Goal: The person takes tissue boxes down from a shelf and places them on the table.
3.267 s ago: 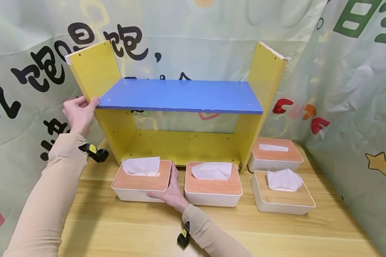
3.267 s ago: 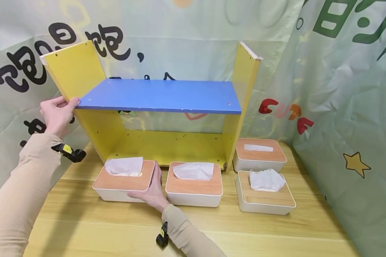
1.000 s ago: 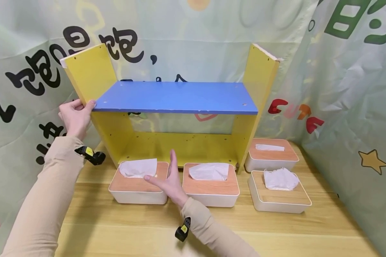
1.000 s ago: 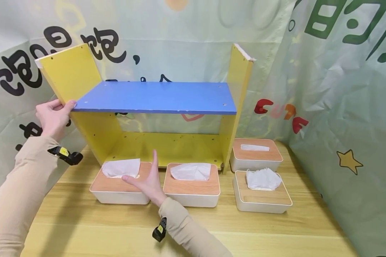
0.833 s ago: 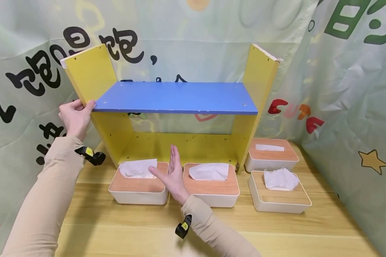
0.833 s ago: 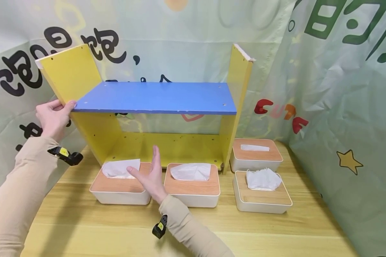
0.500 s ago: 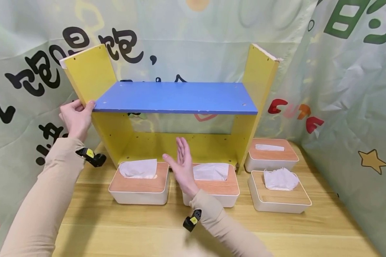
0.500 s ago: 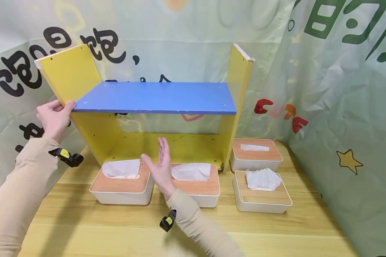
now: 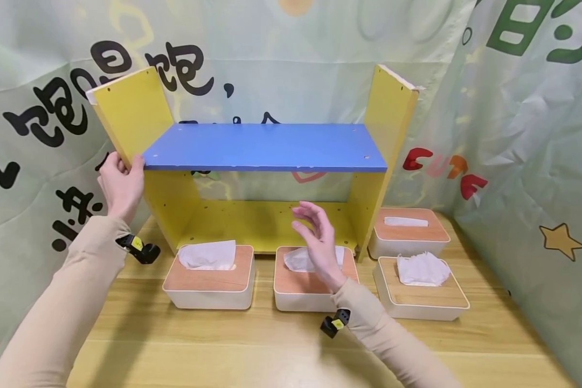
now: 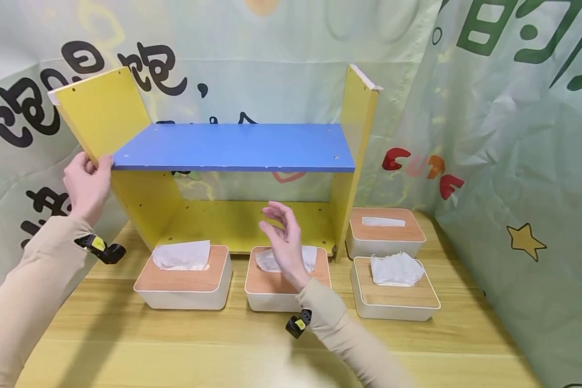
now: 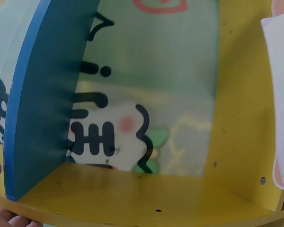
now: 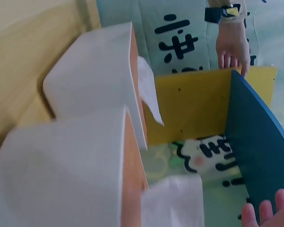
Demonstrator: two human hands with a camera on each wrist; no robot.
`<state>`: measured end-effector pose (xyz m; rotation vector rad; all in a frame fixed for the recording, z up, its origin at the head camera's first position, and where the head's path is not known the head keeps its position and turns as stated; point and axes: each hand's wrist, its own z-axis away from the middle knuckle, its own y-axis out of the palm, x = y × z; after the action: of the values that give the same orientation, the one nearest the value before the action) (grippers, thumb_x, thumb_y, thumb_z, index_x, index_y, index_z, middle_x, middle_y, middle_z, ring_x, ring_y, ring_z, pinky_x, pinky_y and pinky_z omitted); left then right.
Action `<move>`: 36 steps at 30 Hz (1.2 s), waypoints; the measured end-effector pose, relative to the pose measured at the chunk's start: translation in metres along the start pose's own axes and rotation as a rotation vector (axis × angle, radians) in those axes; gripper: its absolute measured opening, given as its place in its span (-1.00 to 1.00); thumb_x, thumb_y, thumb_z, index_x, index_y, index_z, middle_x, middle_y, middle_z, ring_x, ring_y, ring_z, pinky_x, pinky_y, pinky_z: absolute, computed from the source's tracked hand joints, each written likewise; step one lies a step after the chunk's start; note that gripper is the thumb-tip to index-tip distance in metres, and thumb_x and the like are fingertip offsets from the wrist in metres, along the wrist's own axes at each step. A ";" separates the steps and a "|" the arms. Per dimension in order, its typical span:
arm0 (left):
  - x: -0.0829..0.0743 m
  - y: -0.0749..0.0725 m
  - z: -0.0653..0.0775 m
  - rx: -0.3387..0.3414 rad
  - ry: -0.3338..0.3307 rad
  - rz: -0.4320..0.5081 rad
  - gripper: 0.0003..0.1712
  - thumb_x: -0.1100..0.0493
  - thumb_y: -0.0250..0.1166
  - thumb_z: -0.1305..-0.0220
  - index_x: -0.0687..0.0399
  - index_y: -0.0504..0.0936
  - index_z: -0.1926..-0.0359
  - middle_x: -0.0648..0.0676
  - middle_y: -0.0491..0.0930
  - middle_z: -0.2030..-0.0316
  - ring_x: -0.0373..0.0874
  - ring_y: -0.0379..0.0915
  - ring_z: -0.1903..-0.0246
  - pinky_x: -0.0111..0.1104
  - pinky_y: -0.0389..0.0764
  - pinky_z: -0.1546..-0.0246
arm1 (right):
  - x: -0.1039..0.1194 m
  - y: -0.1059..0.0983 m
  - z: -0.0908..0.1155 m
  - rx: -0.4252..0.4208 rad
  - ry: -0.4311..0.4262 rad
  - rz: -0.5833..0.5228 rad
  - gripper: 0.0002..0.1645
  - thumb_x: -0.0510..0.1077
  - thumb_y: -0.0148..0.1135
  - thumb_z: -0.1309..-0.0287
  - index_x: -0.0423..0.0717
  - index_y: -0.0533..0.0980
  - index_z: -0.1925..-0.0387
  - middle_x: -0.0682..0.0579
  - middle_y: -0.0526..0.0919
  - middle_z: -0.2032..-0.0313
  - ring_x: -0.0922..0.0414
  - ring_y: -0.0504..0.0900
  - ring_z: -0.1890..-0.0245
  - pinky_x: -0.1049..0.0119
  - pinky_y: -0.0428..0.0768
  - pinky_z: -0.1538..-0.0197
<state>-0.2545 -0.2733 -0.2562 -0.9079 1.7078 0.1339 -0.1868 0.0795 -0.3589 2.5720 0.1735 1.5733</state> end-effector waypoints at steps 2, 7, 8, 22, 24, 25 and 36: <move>-0.001 0.001 0.003 0.037 -0.003 0.012 -0.53 -0.18 0.06 -0.45 -0.10 0.46 -0.23 -0.21 0.65 0.04 -0.39 0.47 0.12 -0.54 0.42 0.09 | 0.003 -0.009 0.000 0.014 -0.002 0.016 -0.55 -0.44 0.12 -0.30 -0.42 0.38 -0.21 -0.10 0.62 -0.07 0.12 0.57 -0.14 0.44 0.57 -0.22; 0.001 -0.002 0.011 0.136 -0.002 0.032 -0.27 -0.24 -0.07 -0.48 -0.15 0.05 -0.55 0.04 0.26 -0.51 -0.19 0.25 -0.41 -0.27 0.30 -0.42 | 0.008 -0.031 -0.001 0.050 0.011 0.044 -0.60 -0.42 0.10 -0.33 -0.50 0.40 -0.17 0.30 0.65 0.07 0.27 0.60 -0.06 0.46 0.60 -0.14; 0.001 -0.003 0.013 0.154 -0.002 0.041 -0.23 -0.25 -0.08 -0.49 -0.18 -0.04 -0.57 0.02 0.17 -0.55 -0.16 0.15 -0.48 -0.21 0.23 -0.48 | 0.008 -0.035 -0.001 0.054 0.010 0.056 -0.60 -0.42 0.10 -0.33 -0.52 0.40 -0.16 0.33 0.65 0.08 0.31 0.59 -0.04 0.47 0.60 -0.13; 0.010 -0.002 0.049 0.231 0.036 -0.021 0.04 -0.26 -0.05 -0.45 -0.19 -0.56 -0.58 -0.04 -0.66 -0.58 -0.08 -0.64 -0.59 -0.09 -0.40 -0.62 | 0.016 -0.093 -0.005 0.106 -0.007 0.240 -0.67 -0.37 0.10 -0.37 -0.44 0.46 -0.12 0.38 0.62 0.07 0.39 0.58 -0.01 0.58 0.55 -0.12; 0.011 0.000 0.054 0.250 0.055 -0.035 0.04 -0.25 -0.05 -0.46 -0.17 -0.56 -0.58 -0.03 -0.69 -0.57 -0.05 -0.68 -0.58 -0.06 -0.42 -0.61 | 0.017 -0.102 -0.004 0.109 -0.011 0.280 -0.65 -0.37 0.11 -0.37 -0.47 0.45 -0.12 0.41 0.61 0.07 0.42 0.58 0.00 0.60 0.55 -0.11; 0.012 0.000 0.057 0.259 0.066 -0.042 0.03 -0.25 -0.05 -0.47 -0.16 -0.56 -0.58 -0.02 -0.69 -0.57 -0.03 -0.69 -0.58 -0.04 -0.43 -0.61 | 0.018 -0.106 -0.003 0.111 -0.011 0.301 -0.64 -0.37 0.11 -0.37 -0.50 0.43 -0.13 0.43 0.60 0.06 0.43 0.57 0.00 0.61 0.55 -0.10; 0.026 0.004 0.083 0.368 0.353 -0.211 -0.04 -0.22 -0.07 -0.54 0.05 -0.37 -0.62 0.09 -0.55 -0.60 0.16 -0.71 -0.58 0.17 -0.52 -0.54 | 0.018 -0.153 0.003 0.146 -0.194 0.698 -0.69 -0.32 0.10 -0.41 -0.28 0.53 -0.12 -0.21 0.57 -0.09 0.45 0.41 -0.06 0.60 0.38 -0.10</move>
<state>-0.1942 -0.2401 -0.3097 -0.8588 1.8614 -0.4928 -0.1809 0.2331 -0.3697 3.0742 -0.7294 1.4949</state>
